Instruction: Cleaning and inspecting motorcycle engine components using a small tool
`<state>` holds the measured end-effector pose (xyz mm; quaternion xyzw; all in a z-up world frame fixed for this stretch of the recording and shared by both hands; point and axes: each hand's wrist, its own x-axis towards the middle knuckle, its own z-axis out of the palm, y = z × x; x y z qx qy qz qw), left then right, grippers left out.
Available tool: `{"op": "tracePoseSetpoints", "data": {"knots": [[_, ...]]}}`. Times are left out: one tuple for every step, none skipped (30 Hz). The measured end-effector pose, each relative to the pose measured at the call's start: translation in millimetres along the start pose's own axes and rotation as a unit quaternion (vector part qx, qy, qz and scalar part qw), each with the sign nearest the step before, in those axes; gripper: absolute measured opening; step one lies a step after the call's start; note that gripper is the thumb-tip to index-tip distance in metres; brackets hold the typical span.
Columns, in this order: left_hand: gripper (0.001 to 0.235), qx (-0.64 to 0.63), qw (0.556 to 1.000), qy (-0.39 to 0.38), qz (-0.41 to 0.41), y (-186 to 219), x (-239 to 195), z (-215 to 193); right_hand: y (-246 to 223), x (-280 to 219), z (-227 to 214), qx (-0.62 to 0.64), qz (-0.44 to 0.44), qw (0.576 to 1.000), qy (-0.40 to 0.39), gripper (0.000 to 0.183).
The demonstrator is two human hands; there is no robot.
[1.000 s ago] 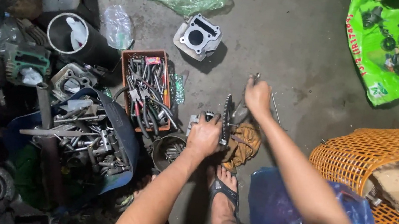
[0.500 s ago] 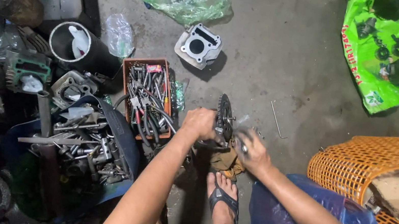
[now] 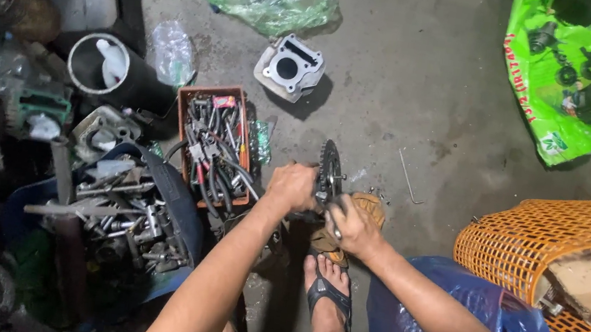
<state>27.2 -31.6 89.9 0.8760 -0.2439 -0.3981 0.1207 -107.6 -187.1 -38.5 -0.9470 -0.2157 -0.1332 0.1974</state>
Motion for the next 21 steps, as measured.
{"op": "tracePoseSetpoints", "data": {"knots": [[0.039,0.002,1.0,0.0,0.003,-0.2,3.9,1.4,4.7,-1.3,5.7,-0.003,0.002,1.0,0.002,0.021],[0.04,0.004,1.0,0.003,0.0,-1.7,4.4,6.0,6.2,-4.8,11.9,-0.015,-0.009,1.0,0.006,0.021],[0.04,0.007,1.0,0.006,-0.004,-3.2,4.9,10.4,7.6,-8.1,18.1,-0.026,-0.02,0.999,0.011,0.02],[0.04,0.009,1.0,0.009,-0.002,-3.0,7.3,10.9,3.1,8.4,4.9,-0.029,-0.019,0.999,0.013,0.02],[0.041,0.011,1.0,0.015,-0.002,-2.9,10.0,11.1,-1.3,25.0,-8.4,-0.028,0.007,1.0,0.009,0.02],[0.041,0.011,1.0,0.019,-0.007,-5.0,9.7,13.4,-9.3,40.7,-20.0,-0.022,0.033,0.999,0.002,0.02],[0.041,0.012,1.0,0.018,-0.01,-4.0,9.2,13.4,-13.0,54.4,-24.0,-0.019,0.032,0.999,0.003,0.02],[0.045,0.027,0.999,0.02,0.001,-2.2,8.8,14.3,-17.3,66.3,-28.4,-0.008,0.121,0.991,-0.053,0.02],[0.048,0.041,0.999,0.021,0.012,-0.3,8.5,15.5,-21.3,78.1,-32.8,0.004,0.208,0.972,-0.109,0.021],[0.048,0.042,0.999,0.019,0.013,2.3,6.8,17.7,-21.3,97.7,-42.4,0.005,0.209,0.972,-0.109,0.021],[0.049,0.034,0.999,0.013,0.004,4.8,4.9,19.9,-21.4,117.5,-52.1,0.033,0.286,0.947,-0.145,0.022],[0.05,0.027,1.0,0.006,-0.006,5.5,1.9,21.3,-22.6,138.8,-60.7,0.063,0.358,0.914,-0.179,0.025],[0.05,0.028,1.0,0.005,-0.008,8.4,-3.0,18.2,-14.5,146.0,-55.7,0.065,0.358,0.914,-0.18,0.025],[0.054,0.026,1.0,0.016,0.002,12.1,-7.7,15.5,-6.0,152.3,-51.0,0.064,0.383,0.908,-0.155,0.026],[0.058,0.025,0.999,0.027,0.012,16.0,-12.3,13.1,2.6,158.5,-46.3,0.064,0.407,0.902,-0.13,0.028],[0.058,0.025,0.999,0.024,0.013,16.4,-15.4,17.8,9.4,162.9,-45.1,0.064,0.41,0.9,-0.131,0.028],[0.061,0.035,0.998,0.055,0.015,16.6,-18.5,22.4,16.3,167.3,-43.7,0.108,0.425,0.887,-0.142,0.028],[0.063,0.045,0.995,0.087,0.018,17.9,-21.0,26.6,24.3,171.7,-43.4,0.151,0.439,0.872,-0.152,0.029],[0.063,0.045,0.995,0.085,0.02,19.0,-20.2,29.3,83.9,131.5,10.0,0.15,0.442,0.871,-0.152,0.029],[0.062,0.052,0.994,0.098,0.022,19.6,-21.8,33.6,129.8,102.7,64.1,0.124,0.431,0.88,-0.156,0.029],[0.06,0.059,0.992,0.112,0.024,19.9,-23.7,37.9,166.9,95.9,123.8,0.098,0.419,0.888,-0.159,0.029]]}}
